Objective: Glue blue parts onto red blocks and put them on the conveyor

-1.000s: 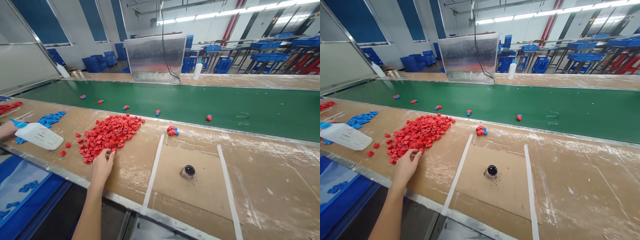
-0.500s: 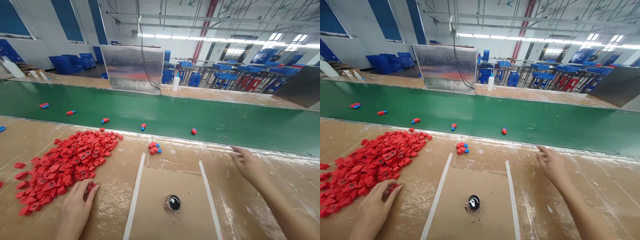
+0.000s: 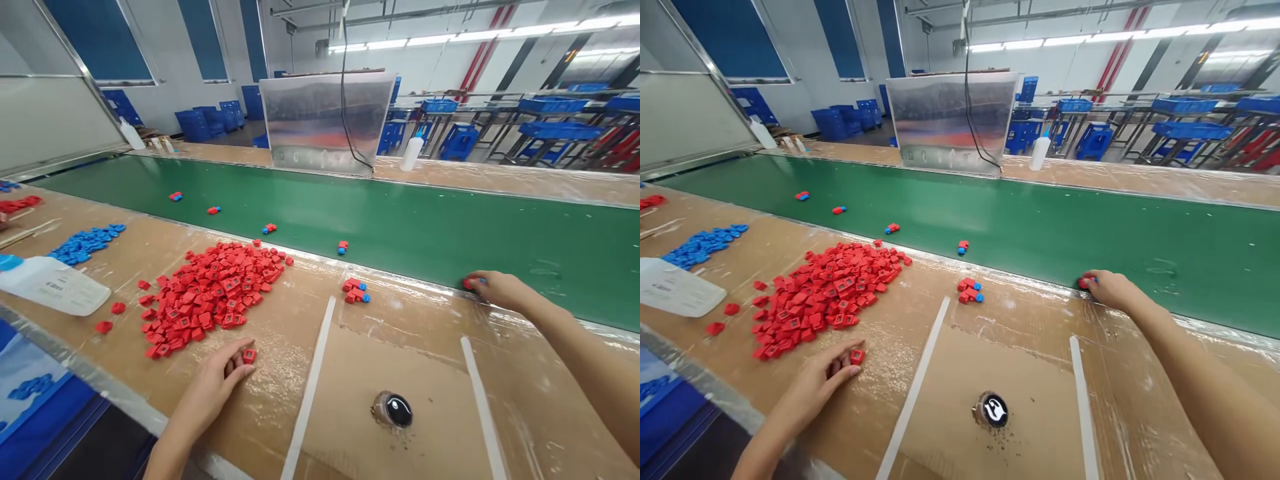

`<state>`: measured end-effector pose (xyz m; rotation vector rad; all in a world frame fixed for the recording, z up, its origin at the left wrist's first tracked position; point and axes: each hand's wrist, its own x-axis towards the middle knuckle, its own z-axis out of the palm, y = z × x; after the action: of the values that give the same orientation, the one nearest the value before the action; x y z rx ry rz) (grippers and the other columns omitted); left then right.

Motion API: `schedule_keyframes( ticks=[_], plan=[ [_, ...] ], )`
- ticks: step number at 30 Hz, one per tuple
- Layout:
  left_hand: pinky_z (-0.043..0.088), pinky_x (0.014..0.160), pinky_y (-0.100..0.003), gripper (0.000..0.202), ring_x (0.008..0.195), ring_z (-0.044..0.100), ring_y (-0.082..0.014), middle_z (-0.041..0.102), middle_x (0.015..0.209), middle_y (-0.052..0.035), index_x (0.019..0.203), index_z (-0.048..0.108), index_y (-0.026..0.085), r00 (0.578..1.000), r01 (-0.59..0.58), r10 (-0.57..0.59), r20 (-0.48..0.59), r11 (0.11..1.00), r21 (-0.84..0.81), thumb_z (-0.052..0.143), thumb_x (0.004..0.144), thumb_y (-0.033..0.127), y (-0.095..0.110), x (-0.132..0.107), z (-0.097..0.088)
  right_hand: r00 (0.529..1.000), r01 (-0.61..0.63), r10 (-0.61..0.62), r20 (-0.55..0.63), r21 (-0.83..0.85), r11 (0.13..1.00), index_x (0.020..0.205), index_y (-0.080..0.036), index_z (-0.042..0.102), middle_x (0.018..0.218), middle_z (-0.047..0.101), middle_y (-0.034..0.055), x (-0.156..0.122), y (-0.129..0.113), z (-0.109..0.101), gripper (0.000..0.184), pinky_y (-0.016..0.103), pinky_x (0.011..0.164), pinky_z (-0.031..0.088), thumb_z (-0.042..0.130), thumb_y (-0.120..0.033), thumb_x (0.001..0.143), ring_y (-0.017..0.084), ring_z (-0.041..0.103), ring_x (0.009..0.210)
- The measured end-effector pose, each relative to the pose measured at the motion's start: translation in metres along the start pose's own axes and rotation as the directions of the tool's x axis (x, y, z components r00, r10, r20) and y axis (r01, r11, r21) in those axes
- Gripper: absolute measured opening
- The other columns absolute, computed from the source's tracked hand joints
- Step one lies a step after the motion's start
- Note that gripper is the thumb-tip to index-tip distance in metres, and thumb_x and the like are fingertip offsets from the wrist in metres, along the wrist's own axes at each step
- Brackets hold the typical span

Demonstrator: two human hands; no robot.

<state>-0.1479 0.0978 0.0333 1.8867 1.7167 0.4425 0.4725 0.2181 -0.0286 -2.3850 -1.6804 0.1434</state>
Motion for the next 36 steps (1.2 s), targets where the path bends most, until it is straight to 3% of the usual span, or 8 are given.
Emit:
schedule_keyframes(
  ticks=[4, 10, 13, 19, 24, 29, 31, 36],
  plan=[
    [0.045, 0.069, -0.03, 0.025, 0.07, 0.058, -0.0203, 0.064, 0.075, -0.0015, 0.1, 0.071, 0.022, 0.999, -0.032, 0.032, -0.011, 0.999, -0.037, 0.057, 0.083, 0.034, 0.006, 0.004, 0.001, 0.987, -0.132, 0.131, 0.089, 0.002, 0.991, 0.083, -0.019, 0.067, 0.066, 0.058, -0.001, -0.016, 0.014, -0.015, 0.017, 0.03, 0.064, 0.047, 0.061, -0.032, 0.093, 0.013, 0.055, 0.058],
    [0.046, 0.074, -0.03, 0.021, 0.08, 0.059, -0.0206, 0.064, 0.091, -0.0038, 0.094, 0.072, 0.023, 0.993, -0.066, 0.046, -0.108, 0.978, -0.196, 0.063, 0.081, 0.036, 0.004, -0.011, 0.018, 0.993, -0.091, 0.101, -0.062, 0.155, 0.984, 0.064, -0.021, 0.061, 0.073, 0.059, 0.0096, -0.051, 0.012, -0.041, 0.019, 0.035, 0.056, 0.035, 0.072, -0.032, 0.075, 0.021, 0.054, 0.059],
    [0.046, 0.07, -0.028, 0.024, 0.077, 0.059, -0.0192, 0.066, 0.088, -0.0023, 0.097, 0.07, 0.022, 0.998, -0.005, -0.017, -0.056, 0.929, -0.369, 0.064, 0.082, 0.039, 0.017, -0.024, 0.027, 0.99, -0.092, 0.118, -0.083, 0.268, 0.959, 0.064, -0.021, 0.058, 0.069, 0.061, 0.0113, -0.075, 0.002, -0.048, 0.025, 0.036, 0.054, 0.036, 0.075, -0.037, 0.07, 0.022, 0.055, 0.058],
    [0.044, 0.068, -0.025, 0.02, 0.074, 0.058, -0.0175, 0.063, 0.08, -0.0015, 0.095, 0.065, 0.019, 0.986, 0.008, 0.091, 0.138, 0.808, -0.59, 0.063, 0.083, 0.036, 0.067, -0.035, 0.066, 1.0, -0.026, 0.018, 0.021, 0.527, 0.849, 0.089, -0.015, 0.069, 0.073, 0.067, 0.0087, -0.152, -0.041, -0.058, 0.05, 0.031, 0.058, 0.048, 0.063, -0.063, 0.075, 0.022, 0.063, 0.066],
    [0.045, 0.071, -0.026, 0.023, 0.077, 0.057, -0.0173, 0.064, 0.086, -0.0037, 0.101, 0.066, 0.018, 0.962, 0.024, 0.173, 0.21, 0.715, -0.699, 0.064, 0.083, 0.033, 0.098, -0.04, 0.107, 0.992, -0.032, -0.075, 0.101, 0.781, 0.624, 0.101, -0.017, 0.074, 0.078, 0.068, 0.0065, -0.245, -0.095, -0.054, 0.043, 0.032, 0.058, 0.051, 0.061, -0.056, 0.085, 0.02, 0.059, 0.063],
    [0.044, 0.071, -0.025, 0.023, 0.079, 0.055, -0.0164, 0.061, 0.085, -0.0027, 0.105, 0.065, 0.019, 0.948, 0.019, 0.217, 0.232, 0.69, -0.723, 0.06, 0.087, 0.033, 0.109, -0.052, 0.124, 0.979, -0.07, -0.135, 0.155, 0.869, 0.491, 0.099, -0.027, 0.074, 0.089, 0.072, 0.0049, -0.307, -0.133, -0.039, 0.03, 0.037, 0.067, 0.057, 0.062, -0.052, 0.086, 0.025, 0.066, 0.075],
    [0.044, 0.071, -0.024, 0.023, 0.078, 0.055, -0.0163, 0.061, 0.086, -0.0027, 0.106, 0.064, 0.02, 0.952, 0.01, 0.215, 0.218, 0.689, -0.724, 0.058, 0.088, 0.032, 0.108, -0.056, 0.125, 0.981, -0.036, -0.147, 0.126, 0.863, 0.504, 0.102, -0.027, 0.071, 0.098, 0.072, 0.0058, -0.315, -0.14, -0.039, 0.027, 0.038, 0.075, 0.057, 0.063, -0.049, 0.087, 0.027, 0.068, 0.087],
    [0.041, 0.064, -0.024, 0.019, 0.072, 0.052, -0.0157, 0.06, 0.083, -0.0025, 0.103, 0.065, 0.02, 0.951, -0.113, 0.266, 0.156, 0.771, -0.626, 0.055, 0.09, 0.028, 0.109, -0.063, 0.121, 0.966, 0.253, -0.227, -0.119, 0.599, 0.76, 0.102, -0.023, 0.069, 0.099, 0.069, 0.008, -0.314, -0.149, -0.048, 0.025, 0.035, 0.072, 0.054, 0.057, -0.043, 0.093, 0.023, 0.065, 0.081]
  ],
)
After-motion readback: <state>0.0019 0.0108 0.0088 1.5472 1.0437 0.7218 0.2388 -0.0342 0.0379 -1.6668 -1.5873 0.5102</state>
